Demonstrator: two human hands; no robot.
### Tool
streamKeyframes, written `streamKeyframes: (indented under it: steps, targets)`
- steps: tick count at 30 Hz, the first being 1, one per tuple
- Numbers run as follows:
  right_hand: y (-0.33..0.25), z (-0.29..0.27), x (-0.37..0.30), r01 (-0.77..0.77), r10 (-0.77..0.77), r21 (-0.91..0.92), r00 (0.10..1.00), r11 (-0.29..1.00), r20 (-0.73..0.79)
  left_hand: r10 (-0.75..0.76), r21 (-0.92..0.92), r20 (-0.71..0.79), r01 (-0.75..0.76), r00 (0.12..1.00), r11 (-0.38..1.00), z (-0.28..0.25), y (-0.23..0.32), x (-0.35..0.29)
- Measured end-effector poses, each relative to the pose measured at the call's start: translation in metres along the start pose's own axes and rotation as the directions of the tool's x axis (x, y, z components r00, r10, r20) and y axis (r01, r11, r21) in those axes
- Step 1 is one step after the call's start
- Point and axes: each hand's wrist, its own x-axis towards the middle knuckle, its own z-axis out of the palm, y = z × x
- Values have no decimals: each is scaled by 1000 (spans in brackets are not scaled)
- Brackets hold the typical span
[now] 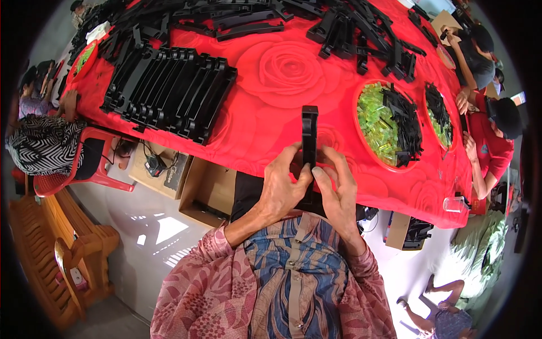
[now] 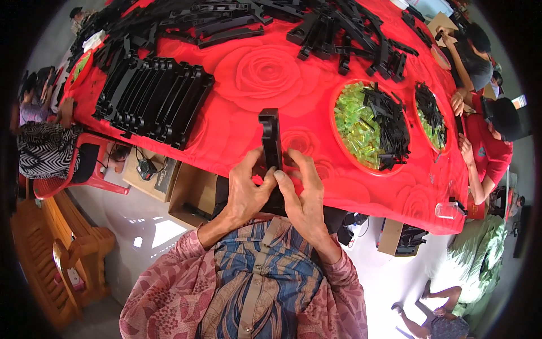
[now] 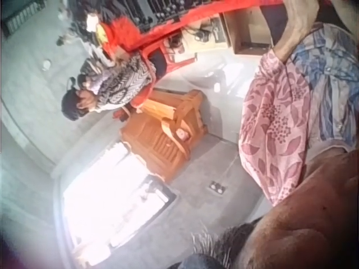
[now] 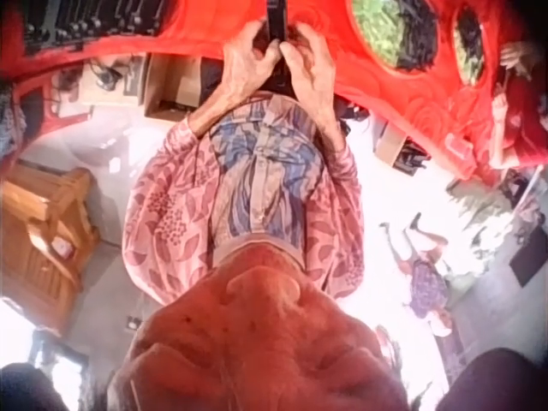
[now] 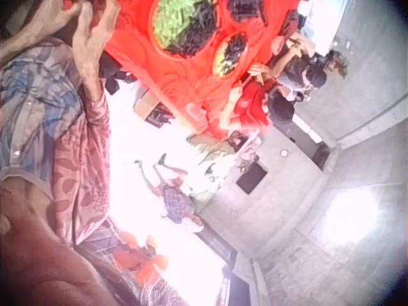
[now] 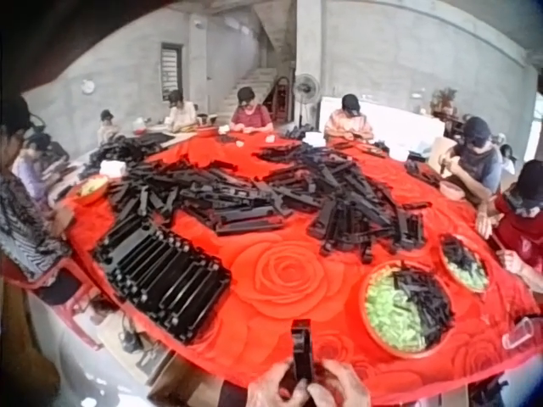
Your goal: The person assembles a plastic housing by inserting small components into a casing and pressing the parts into place by hand.
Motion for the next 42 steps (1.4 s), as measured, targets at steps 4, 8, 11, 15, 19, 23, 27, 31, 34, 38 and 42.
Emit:
streamKeyframes:
  steps: [4, 8, 11, 15, 19, 23, 27, 31, 34, 38, 42]
  targets:
    - [6, 7, 5, -147, 146, 68, 989, 987, 11, 52, 64, 21, -53, 998, 997, 8, 1, -6]
    - [12, 13, 3, -219, 223, 171, 975, 961, -3, 73, 110, 32, -76, 997, 991, 10, -1, -7]
    - [10, 16, 2, -220, 227, 140, 973, 965, -36, 54, 139, 74, -64, 996, 988, 10, -5, -8]
    - [10, 17, 1, -257, 264, 112, 964, 960, -47, 18, 129, 80, -28, 997, 991, 12, -4, -10]
    - [11, 16, -1, -230, 238, 110, 969, 967, -68, 26, 168, 107, -44, 994, 985, 13, -3, -11]
    - [9, 15, -1, -227, 236, 120, 970, 966, -65, 10, 167, 127, -32, 992, 986, 12, -4, -12]
    - [12, 15, -1, -217, 226, 107, 971, 970, -77, 70, 209, 74, -84, 995, 974, 14, -3, -11]
    - [18, 10, 0, -149, 145, -9, 975, 989, -165, 5, -59, 212, 8, 977, 998, 8, -6, -12]
    - [20, 4, 5, -171, 207, 171, 953, 970, -222, -58, -247, 269, 127, 962, 961, -6, -2, -8]
    - [10, 3, -1, -233, 264, 268, 961, 935, -83, -40, -327, 163, 92, 986, 941, -25, 17, 19]
    - [2, 19, -6, -252, 231, 303, 967, 919, 106, 83, -441, 45, -55, 996, 896, -22, 27, 45]
